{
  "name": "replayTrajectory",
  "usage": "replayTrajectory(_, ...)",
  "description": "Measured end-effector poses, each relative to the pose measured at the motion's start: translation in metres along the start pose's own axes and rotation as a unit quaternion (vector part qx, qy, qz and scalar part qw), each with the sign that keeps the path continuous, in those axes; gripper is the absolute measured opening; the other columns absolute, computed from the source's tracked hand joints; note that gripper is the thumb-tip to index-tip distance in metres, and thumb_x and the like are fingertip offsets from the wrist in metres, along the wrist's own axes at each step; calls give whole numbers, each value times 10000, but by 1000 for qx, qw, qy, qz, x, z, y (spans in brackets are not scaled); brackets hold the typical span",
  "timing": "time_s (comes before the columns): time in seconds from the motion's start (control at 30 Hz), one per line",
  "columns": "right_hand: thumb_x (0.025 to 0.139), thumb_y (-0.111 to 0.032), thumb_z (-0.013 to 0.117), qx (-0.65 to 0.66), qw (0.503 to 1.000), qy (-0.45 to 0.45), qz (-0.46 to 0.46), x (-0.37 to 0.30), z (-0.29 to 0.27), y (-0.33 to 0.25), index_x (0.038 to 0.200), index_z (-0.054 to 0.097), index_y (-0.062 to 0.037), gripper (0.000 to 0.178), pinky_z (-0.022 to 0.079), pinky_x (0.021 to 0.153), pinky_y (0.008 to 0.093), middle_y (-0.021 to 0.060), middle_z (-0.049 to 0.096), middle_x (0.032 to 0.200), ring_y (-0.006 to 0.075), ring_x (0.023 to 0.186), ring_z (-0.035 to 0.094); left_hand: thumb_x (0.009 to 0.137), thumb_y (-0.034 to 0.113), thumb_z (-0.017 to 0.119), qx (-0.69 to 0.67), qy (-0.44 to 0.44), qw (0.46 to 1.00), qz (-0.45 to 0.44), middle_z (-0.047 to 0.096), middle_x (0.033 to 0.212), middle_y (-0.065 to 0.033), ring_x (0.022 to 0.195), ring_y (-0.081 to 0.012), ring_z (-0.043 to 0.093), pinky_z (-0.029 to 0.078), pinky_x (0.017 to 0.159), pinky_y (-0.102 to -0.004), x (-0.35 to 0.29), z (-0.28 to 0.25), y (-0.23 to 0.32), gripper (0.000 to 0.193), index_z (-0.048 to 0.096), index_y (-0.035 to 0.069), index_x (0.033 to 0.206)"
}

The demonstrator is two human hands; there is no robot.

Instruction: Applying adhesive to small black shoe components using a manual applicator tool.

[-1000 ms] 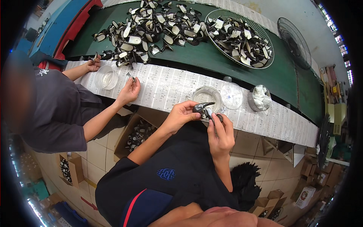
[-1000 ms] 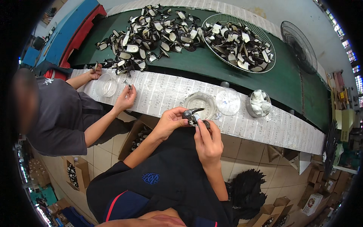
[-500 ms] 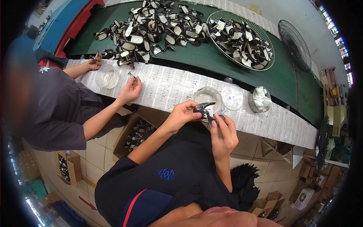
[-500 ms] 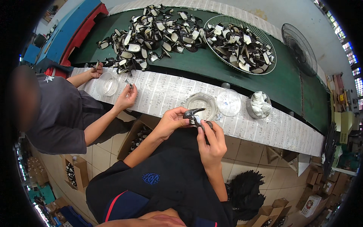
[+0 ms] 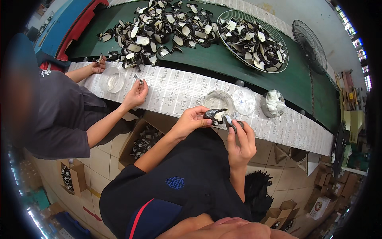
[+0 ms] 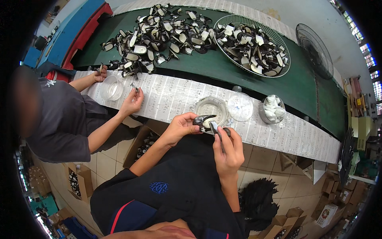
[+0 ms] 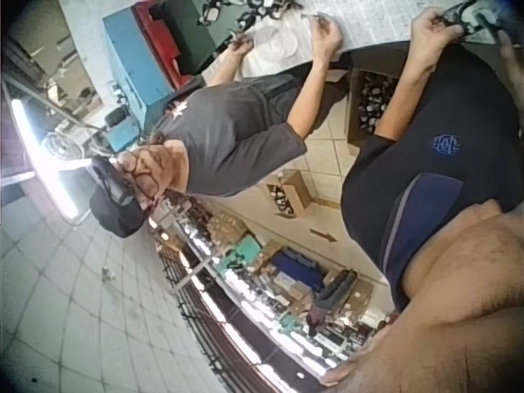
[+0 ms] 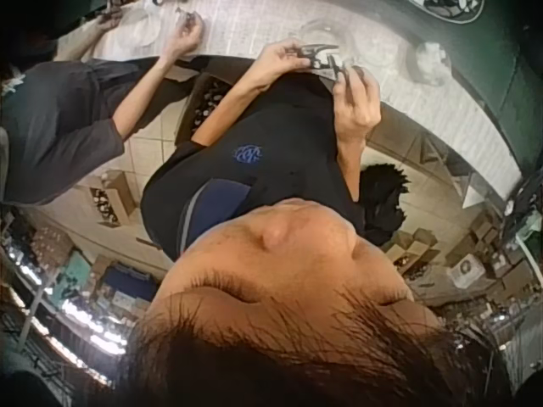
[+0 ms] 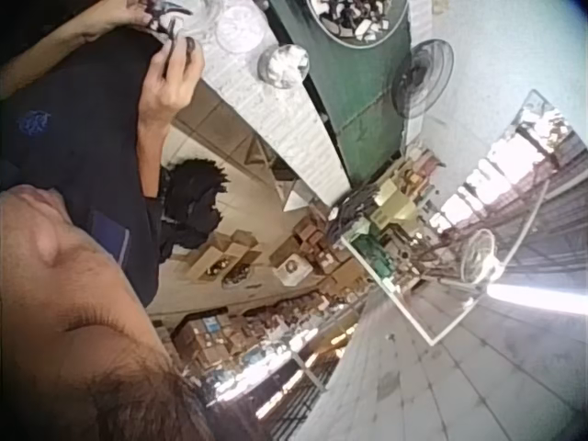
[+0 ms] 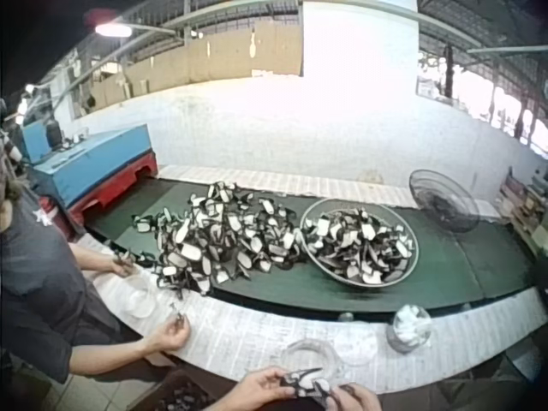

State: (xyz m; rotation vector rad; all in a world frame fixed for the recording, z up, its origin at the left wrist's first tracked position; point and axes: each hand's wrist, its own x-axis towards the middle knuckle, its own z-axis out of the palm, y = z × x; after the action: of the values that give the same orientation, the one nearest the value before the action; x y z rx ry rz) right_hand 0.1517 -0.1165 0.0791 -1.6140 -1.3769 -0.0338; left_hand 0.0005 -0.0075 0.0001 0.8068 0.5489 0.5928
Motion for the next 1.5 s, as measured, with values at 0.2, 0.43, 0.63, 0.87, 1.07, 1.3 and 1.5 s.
replayTrajectory(0.2, 782, 33, 721, 8, 999, -32, -22, -3, 9, 7, 1044, 697, -2, 265, 531, 653, 301, 136, 620, 1029, 217, 764, 637, 861, 40, 690, -9, -12, 1000, 4, 651, 1038, -67, 904, -116, 644, 539, 805, -248, 1, 2, -1, 296, 565, -17, 1123)
replayTrajectory(0.43, 788, 27, 720, 8, 999, -39, -23, -2, 12, 8, 1041, 698, -6, 256, 534, 646, 307, 137, 617, 1021, 219, 760, 643, 859, 30, 689, -5, -10, 1000, 2, 650, 1035, -69, 919, -116, 641, 530, 813, -244, 2, 5, 1, 285, 568, -24, 1111)
replayTrajectory(0.63, 796, 15, 722, -18, 999, -30, -11, -3, 14, 11, 1053, 693, -8, 259, 534, 640, 313, 141, 604, 1030, 221, 757, 636, 851, 10, 690, 5, -13, 1000, 8, 652, 1035, -79, 928, -123, 639, 522, 817, -242, 2, 8, 4, 282, 570, -34, 1103)
replayTrajectory(0.87, 803, 15, 713, -56, 998, 0, -17, -3, 15, 16, 1058, 686, -2, 257, 526, 636, 318, 151, 594, 1030, 227, 744, 622, 852, 1, 684, 12, -8, 1000, 9, 651, 1041, -88, 937, -132, 641, 520, 828, -250, 0, 10, 6, 274, 570, -38, 1097)
replayTrajectory(1.07, 801, 21, 711, -95, 995, 13, -10, -2, 13, 16, 1056, 683, 5, 256, 527, 627, 318, 148, 595, 1029, 223, 744, 622, 857, 4, 679, 5, -2, 1000, -3, 650, 1044, -93, 937, -142, 645, 526, 831, -255, 2, 7, 3, 270, 567, -40, 1098)
replayTrajectory(1.3, 801, 39, 705, -43, 999, 1, 13, -6, 12, 5, 1068, 685, 7, 270, 538, 674, 316, 146, 603, 1025, 226, 811, 639, 877, 41, 669, -22, 17, 999, -19, 637, 1057, -86, 945, -144, 644, 566, 831, -295, 3, 7, 6, 231, 565, -23, 1073)
replayTrajectory(1.5, 811, 11, 708, -43, 999, -22, 13, -8, 19, 4, 1068, 686, 4, 258, 525, 638, 290, 135, 608, 1010, 203, 779, 629, 885, 55, 665, -40, 28, 998, -30, 636, 1053, -78, 940, -141, 641, 570, 830, -302, 5, 9, 7, 211, 564, -7, 1059)
